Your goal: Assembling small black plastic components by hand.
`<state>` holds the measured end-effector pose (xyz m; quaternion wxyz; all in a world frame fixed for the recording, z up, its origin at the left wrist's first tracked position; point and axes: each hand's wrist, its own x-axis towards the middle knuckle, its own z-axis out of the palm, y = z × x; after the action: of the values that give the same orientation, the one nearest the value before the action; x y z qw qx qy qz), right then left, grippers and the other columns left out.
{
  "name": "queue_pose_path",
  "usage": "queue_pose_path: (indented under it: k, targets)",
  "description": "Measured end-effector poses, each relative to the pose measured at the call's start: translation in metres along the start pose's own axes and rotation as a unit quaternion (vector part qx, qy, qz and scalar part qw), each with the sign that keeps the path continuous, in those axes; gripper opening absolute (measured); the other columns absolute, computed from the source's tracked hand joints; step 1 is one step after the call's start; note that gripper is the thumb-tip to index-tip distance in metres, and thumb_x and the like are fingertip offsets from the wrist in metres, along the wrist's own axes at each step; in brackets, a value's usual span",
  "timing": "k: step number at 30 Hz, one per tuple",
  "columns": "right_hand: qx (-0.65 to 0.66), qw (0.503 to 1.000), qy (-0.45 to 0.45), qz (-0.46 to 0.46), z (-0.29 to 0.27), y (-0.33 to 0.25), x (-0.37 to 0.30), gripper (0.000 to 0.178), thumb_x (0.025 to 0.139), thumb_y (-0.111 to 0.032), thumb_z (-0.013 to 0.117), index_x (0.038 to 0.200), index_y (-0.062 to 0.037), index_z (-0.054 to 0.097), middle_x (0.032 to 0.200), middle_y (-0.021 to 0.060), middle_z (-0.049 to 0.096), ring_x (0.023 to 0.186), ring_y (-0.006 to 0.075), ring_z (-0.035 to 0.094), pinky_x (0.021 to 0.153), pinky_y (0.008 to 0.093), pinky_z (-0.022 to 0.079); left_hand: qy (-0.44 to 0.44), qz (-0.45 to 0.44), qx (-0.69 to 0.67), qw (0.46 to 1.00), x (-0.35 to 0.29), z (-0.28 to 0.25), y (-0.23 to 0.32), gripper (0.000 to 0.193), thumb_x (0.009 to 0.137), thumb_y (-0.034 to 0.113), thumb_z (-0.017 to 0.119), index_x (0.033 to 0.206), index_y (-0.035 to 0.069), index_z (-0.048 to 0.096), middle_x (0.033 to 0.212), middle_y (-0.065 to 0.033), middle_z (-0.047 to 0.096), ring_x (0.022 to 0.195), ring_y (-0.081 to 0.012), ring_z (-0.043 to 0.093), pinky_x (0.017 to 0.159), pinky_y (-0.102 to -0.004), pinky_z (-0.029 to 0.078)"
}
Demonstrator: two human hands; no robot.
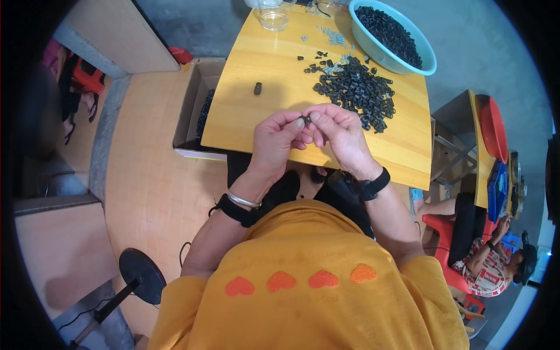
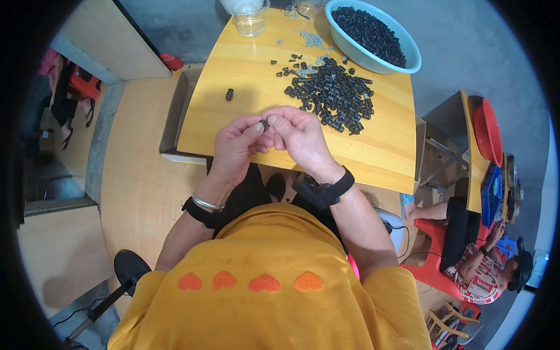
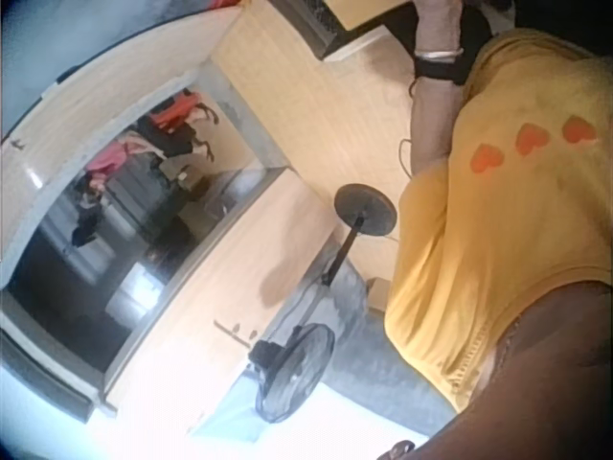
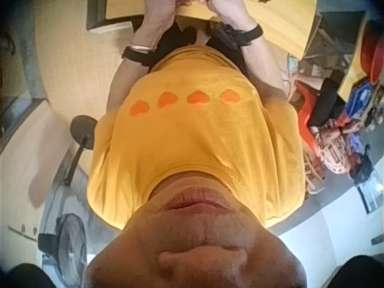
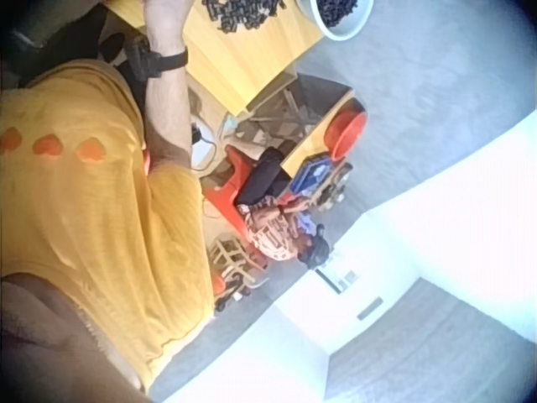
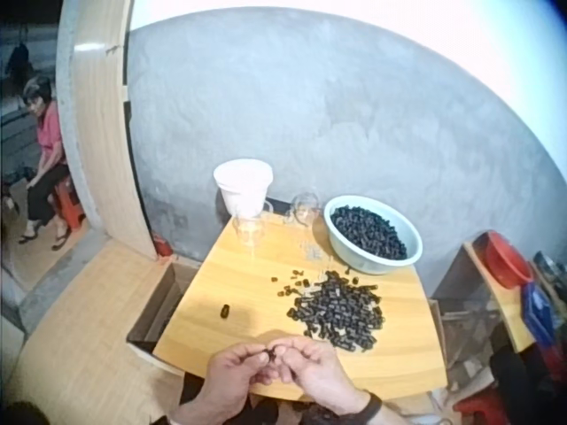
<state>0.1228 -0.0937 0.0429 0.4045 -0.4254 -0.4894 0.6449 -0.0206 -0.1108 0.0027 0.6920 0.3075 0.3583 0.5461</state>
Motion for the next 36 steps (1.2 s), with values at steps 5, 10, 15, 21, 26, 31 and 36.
queue_pose_path:
  k: [5,10,15,21,26,31,36]
  targets:
    - [-0.065,0.992,0.059,-0.090,0.007,0.010,-0.009,0.014,0.090,-0.008,0.050,0.094,0.0025,0.059,0.076,0.0017,0.057,0.061,0.0057,0.052,0.057,0.0189,0.045,0.009,-0.015,0.006,1.000,-0.004,0.008,0.000,0.016,0.089,0.012,0.053,0.099,0.002,0.059,0.080,-0.0048,0.064,0.066,-0.0101,0.060,0.058,-0.0209,0.048]
    - [0.005,0.993,0.087,-0.081,0.008,0.009,-0.017,0.013,0.089,-0.006,0.051,0.097,0.0028,0.058,0.077,0.0030,0.057,0.064,0.0071,0.054,0.057,0.0206,0.047,0.038,-0.022,0.067,0.997,-0.005,0.016,-0.002,0.013,0.088,0.013,0.054,0.096,0.003,0.059,0.075,-0.0032,0.062,0.062,-0.0086,0.057,0.054,-0.0202,0.044]
    - [-0.119,0.977,0.126,-0.123,0.002,0.017,-0.021,0.012,0.088,-0.004,0.052,0.096,0.0026,0.058,0.075,0.0032,0.056,0.062,0.0074,0.054,0.055,0.0202,0.047,0.041,-0.030,0.093,0.994,-0.006,0.024,-0.003,0.013,0.088,0.013,0.054,0.096,0.003,0.059,0.073,-0.0028,0.061,0.060,-0.0082,0.056,0.054,-0.0201,0.044]
    - [-0.069,0.979,0.150,-0.117,-0.010,0.014,-0.029,0.013,0.086,-0.002,0.054,0.096,0.0036,0.059,0.079,0.0028,0.056,0.062,0.0076,0.054,0.054,0.0199,0.045,-0.007,0.005,0.093,0.996,-0.007,0.022,-0.010,0.015,0.088,0.011,0.055,0.100,0.002,0.058,0.076,-0.0040,0.062,0.062,-0.0095,0.058,0.055,-0.0200,0.045]
    - [-0.099,0.970,0.138,-0.174,-0.025,0.010,-0.027,0.012,0.085,-0.002,0.056,0.094,0.0030,0.061,0.083,0.0034,0.054,0.064,0.0077,0.054,0.059,0.0187,0.044,-0.031,-0.005,0.079,0.996,-0.008,0.025,-0.005,0.016,0.088,0.009,0.055,0.102,0.001,0.057,0.080,-0.0060,0.063,0.064,-0.0112,0.060,0.055,-0.0208,0.048]
    - [-0.161,0.952,0.115,-0.234,-0.021,0.009,-0.024,0.011,0.083,-0.001,0.057,0.094,0.0020,0.061,0.082,0.0041,0.053,0.064,0.0084,0.053,0.058,0.0192,0.043,-0.047,-0.017,0.061,0.997,-0.014,0.027,-0.002,0.016,0.088,0.008,0.054,0.102,0.000,0.057,0.080,-0.0066,0.062,0.064,-0.0119,0.060,0.055,-0.0209,0.048]
    - [-0.180,0.949,0.093,-0.242,-0.013,0.009,-0.024,0.011,0.083,0.000,0.058,0.092,0.0023,0.062,0.082,0.0048,0.054,0.065,0.0088,0.054,0.058,0.0200,0.043,-0.048,-0.009,0.044,0.998,-0.016,0.024,-0.001,0.014,0.088,0.008,0.055,0.099,0.000,0.056,0.078,-0.0062,0.062,0.063,-0.0115,0.060,0.053,-0.0206,0.048]
